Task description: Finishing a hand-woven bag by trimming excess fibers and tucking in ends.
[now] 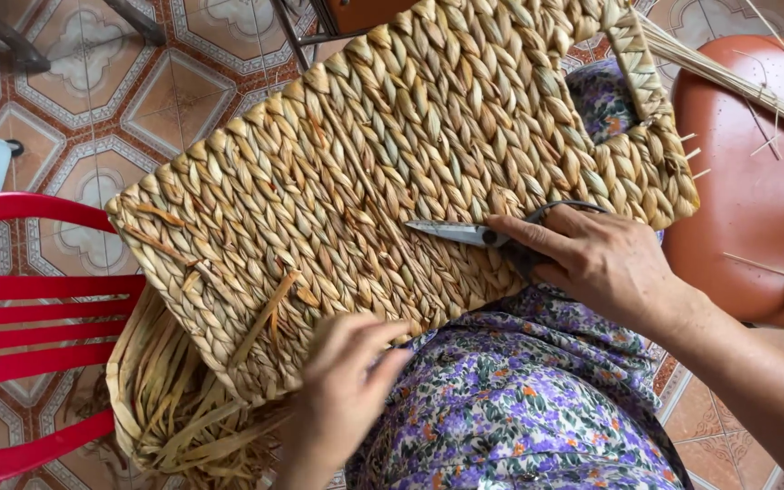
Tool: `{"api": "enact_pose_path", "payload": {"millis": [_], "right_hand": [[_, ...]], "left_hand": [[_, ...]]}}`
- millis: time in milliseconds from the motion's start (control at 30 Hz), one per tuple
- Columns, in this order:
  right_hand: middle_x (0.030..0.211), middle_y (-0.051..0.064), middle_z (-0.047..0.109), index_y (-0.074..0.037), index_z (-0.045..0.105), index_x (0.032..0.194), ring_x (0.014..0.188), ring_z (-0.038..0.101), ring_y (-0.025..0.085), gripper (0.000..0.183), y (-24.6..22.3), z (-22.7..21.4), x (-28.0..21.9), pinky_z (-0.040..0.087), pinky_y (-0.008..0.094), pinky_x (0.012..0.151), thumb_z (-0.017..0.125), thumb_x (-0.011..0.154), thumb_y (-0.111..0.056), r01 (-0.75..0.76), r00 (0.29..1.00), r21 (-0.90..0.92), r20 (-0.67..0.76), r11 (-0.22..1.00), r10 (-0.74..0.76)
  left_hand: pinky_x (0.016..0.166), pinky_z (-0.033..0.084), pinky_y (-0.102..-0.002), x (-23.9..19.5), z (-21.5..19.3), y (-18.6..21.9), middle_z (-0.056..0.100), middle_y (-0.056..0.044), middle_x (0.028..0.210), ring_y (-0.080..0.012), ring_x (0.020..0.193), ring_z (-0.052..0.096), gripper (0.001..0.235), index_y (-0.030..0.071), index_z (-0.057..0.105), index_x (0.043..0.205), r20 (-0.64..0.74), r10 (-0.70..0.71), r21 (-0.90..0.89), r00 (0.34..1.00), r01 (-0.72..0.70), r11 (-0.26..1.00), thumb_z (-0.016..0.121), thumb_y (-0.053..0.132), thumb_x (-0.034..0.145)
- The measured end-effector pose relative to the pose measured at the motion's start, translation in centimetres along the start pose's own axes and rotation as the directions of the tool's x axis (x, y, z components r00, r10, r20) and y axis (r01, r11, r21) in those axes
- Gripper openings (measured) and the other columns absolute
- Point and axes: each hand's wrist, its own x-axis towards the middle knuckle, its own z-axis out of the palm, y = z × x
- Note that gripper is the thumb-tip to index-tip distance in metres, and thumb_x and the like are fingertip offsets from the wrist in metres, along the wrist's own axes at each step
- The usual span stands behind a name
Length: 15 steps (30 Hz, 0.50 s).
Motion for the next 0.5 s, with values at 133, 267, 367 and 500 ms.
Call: {"api": "enact_pose_path", "payload": {"millis": [133, 267, 367, 500], "right_hand": [[0.082, 0.000, 0.056, -0.037, 0.047, 0.153, 0.069, 0.063, 0.017, 0.082, 0.4, -0.3, -2.1, 0.054, 0.035, 0.052, 0.074, 0.076, -0.037, 0.000, 1.000, -0.063, 0.024, 0.998, 0.001], [0.093, -0.002, 0.063, -0.040, 0.049, 0.151, 0.068, 0.067, 0.014, 0.076, -0.1, -1.3, -5.1, 0.056, 0.030, 0.049, 0.073, 0.078, -0.042, 0.057, 0.995, -0.055, 0.087, 0.997, -0.053], [0.087, -0.005, 0.063, -0.044, 0.045, 0.153, 0.068, 0.069, 0.013, 0.077, 0.4, -1.0, -7.1, 0.058, 0.031, 0.051, 0.071, 0.080, -0.044, 0.074, 0.986, -0.117, 0.157, 0.990, -0.055], [0.090, -0.005, 0.063, -0.048, 0.043, 0.154, 0.070, 0.069, 0.013, 0.078, 0.7, -1.0, -7.8, 0.058, 0.029, 0.050, 0.067, 0.081, -0.047, 0.095, 0.980, -0.180, 0.191, 0.979, -0.060]], "left_hand": [[0.085, 0.054, -0.035, 1.5, 4.6, -0.5, 0.058, -0.007, 0.111, -0.0223, 0.096, 0.057, 0.063, 0.011, 0.063, 0.127, -0.021, 0.132, 0.049, 0.991, -0.130, 0.990, 0.090, 0.028, 0.073], [0.085, 0.051, -0.036, 1.2, 6.0, -1.2, 0.054, -0.004, 0.114, -0.0206, 0.097, 0.055, 0.075, 0.019, 0.057, 0.140, -0.056, 0.154, 0.194, 0.986, -0.140, 0.971, 0.092, 0.024, 0.074], [0.084, 0.050, -0.035, 1.5, 5.6, -1.1, 0.052, -0.002, 0.113, -0.0192, 0.097, 0.054, 0.077, 0.023, 0.055, 0.144, -0.055, 0.164, 0.229, 0.985, -0.148, 0.962, 0.091, 0.020, 0.076], [0.083, 0.050, -0.035, 1.4, 5.8, -1.3, 0.051, -0.002, 0.112, -0.0183, 0.097, 0.053, 0.076, 0.024, 0.055, 0.146, -0.048, 0.172, 0.237, 0.984, -0.156, 0.959, 0.090, 0.016, 0.079]]}}
